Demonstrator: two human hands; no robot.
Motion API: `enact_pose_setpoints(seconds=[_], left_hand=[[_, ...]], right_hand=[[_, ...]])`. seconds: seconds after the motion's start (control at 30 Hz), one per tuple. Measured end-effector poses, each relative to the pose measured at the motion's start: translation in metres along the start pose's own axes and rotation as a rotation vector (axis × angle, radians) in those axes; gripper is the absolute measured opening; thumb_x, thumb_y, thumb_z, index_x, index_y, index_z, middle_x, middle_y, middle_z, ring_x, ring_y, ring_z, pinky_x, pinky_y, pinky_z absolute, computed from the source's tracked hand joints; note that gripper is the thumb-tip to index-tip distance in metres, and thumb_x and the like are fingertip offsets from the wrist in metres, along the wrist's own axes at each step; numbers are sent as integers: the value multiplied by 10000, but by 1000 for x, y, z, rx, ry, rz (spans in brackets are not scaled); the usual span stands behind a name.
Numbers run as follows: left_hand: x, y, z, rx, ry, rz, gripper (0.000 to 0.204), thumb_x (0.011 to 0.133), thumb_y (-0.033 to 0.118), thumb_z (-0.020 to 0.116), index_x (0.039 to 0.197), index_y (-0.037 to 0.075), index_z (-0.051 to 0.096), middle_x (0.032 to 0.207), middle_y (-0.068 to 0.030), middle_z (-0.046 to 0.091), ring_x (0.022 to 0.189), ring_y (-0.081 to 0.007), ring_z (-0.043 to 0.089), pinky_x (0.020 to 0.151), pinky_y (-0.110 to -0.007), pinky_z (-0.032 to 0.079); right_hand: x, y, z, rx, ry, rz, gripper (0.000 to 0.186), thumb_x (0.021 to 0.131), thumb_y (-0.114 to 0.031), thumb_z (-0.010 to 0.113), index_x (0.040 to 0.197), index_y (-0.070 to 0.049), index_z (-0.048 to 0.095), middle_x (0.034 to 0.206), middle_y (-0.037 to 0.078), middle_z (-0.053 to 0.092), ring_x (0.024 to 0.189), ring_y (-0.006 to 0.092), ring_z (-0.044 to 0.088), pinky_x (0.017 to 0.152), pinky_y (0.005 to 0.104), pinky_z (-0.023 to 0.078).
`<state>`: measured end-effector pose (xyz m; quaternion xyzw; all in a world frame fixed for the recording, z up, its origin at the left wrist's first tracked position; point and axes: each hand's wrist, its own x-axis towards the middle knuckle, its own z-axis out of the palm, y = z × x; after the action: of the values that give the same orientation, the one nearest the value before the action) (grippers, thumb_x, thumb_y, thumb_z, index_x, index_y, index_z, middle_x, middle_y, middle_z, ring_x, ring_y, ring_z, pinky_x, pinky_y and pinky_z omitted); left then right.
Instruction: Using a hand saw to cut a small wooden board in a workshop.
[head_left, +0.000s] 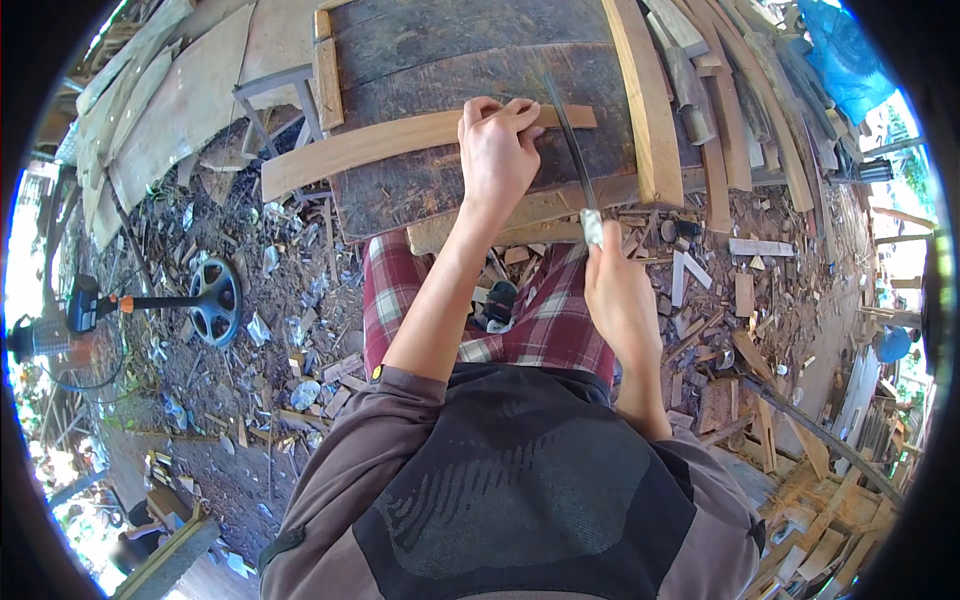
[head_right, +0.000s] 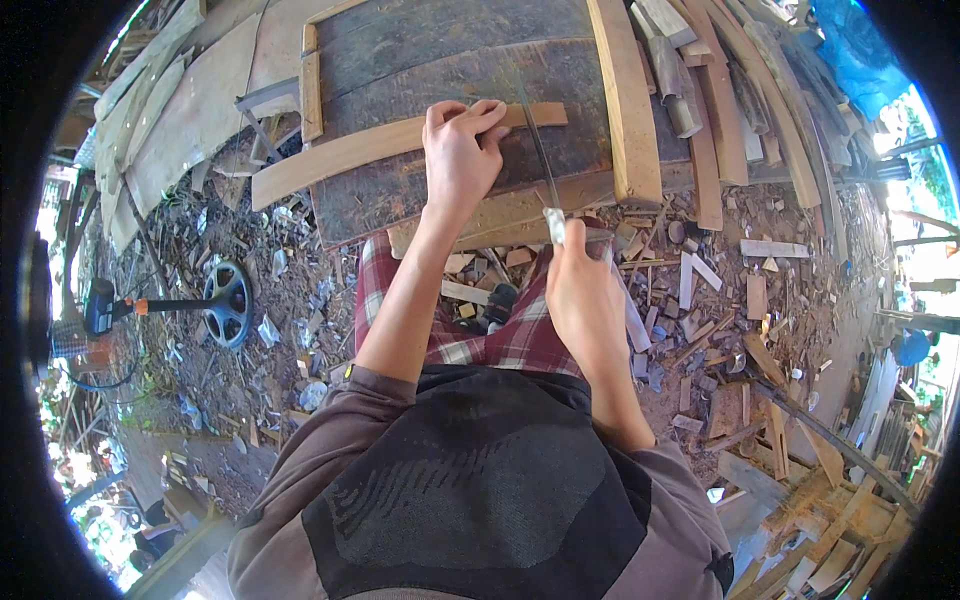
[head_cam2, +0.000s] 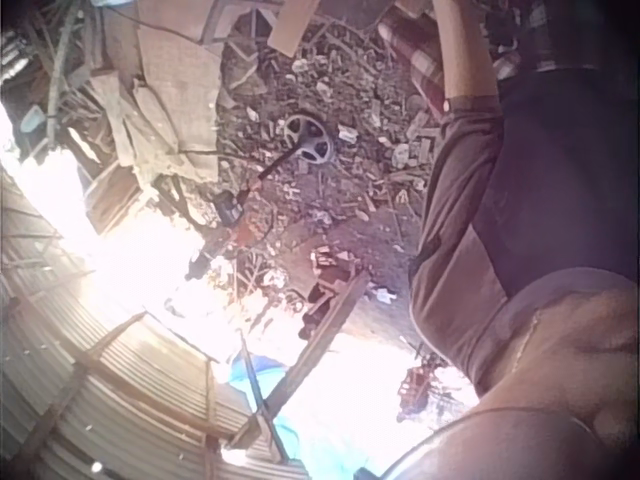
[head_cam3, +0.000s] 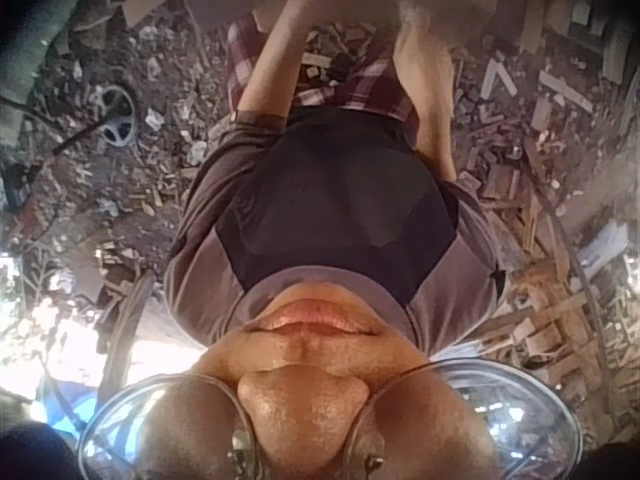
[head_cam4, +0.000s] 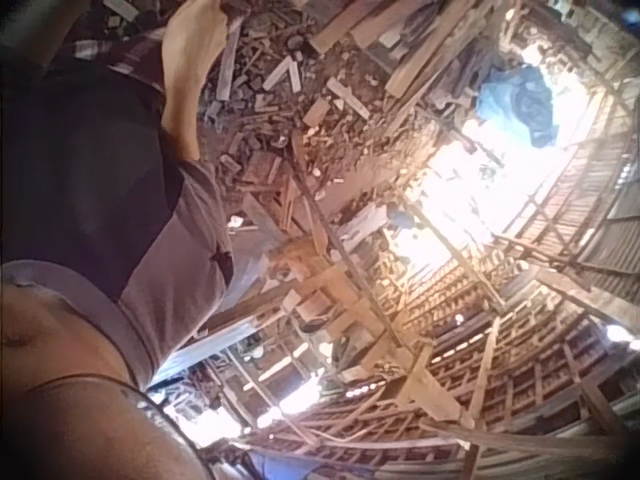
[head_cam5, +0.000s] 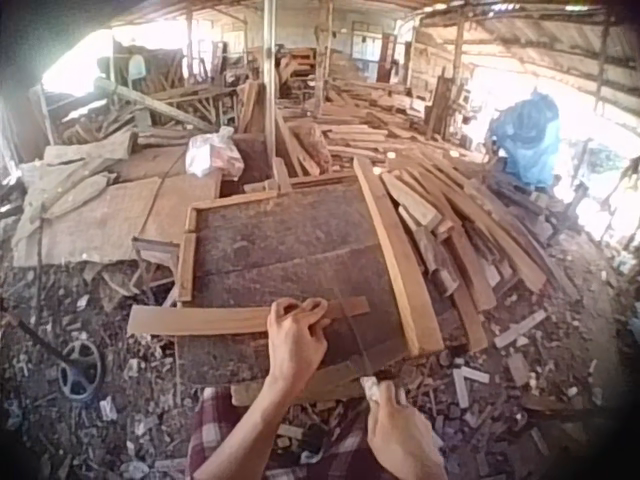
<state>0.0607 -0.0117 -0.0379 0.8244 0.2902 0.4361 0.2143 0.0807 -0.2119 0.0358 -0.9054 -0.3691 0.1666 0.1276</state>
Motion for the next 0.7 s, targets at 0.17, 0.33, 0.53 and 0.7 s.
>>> enact_pose_setpoints(seconds=[0.17, 0.33, 0.53, 0.7], left_hand=[[0, 2, -3, -9, -7, 45, 272, 776, 61, 703, 1038, 107, 763, 1080, 31, 720, 1012, -277, 534, 949, -389, 446], [2, 0, 0, 30, -6, 53, 277, 782, 82, 707, 1050, 125, 764, 1077, 38, 722, 1013, -269, 533, 954, -379, 446], [-2, 0, 1, 28, 13, 25, 256, 792, 83, 713, 1040, 119, 767, 1054, 39, 726, 1009, -271, 533, 951, -384, 449], [-1, -3, 3, 24, 34, 55, 243, 796, 93, 722, 1034, 113, 768, 1041, 39, 729, 1003, -276, 536, 947, -383, 453]], right_hand=[[3, 4, -2, 11, 15, -16, 190, 1022, -216, 394, 1136, -66, 373, 718, 306, 620, 704, 510, 610, 614, 605, 456], [46, -17, 1, 33, 63, -12, 179, 1020, -208, 394, 1118, -59, 382, 742, 302, 630, 744, 504, 617, 652, 606, 461], [26, -6, 4, 53, 55, -27, 181, 1021, -206, 394, 1124, -58, 372, 747, 302, 633, 744, 503, 617, 649, 603, 456], [-8, 5, 8, 34, -4, 28, 181, 1023, -202, 397, 1129, -60, 364, 711, 292, 627, 702, 504, 612, 600, 599, 446]])
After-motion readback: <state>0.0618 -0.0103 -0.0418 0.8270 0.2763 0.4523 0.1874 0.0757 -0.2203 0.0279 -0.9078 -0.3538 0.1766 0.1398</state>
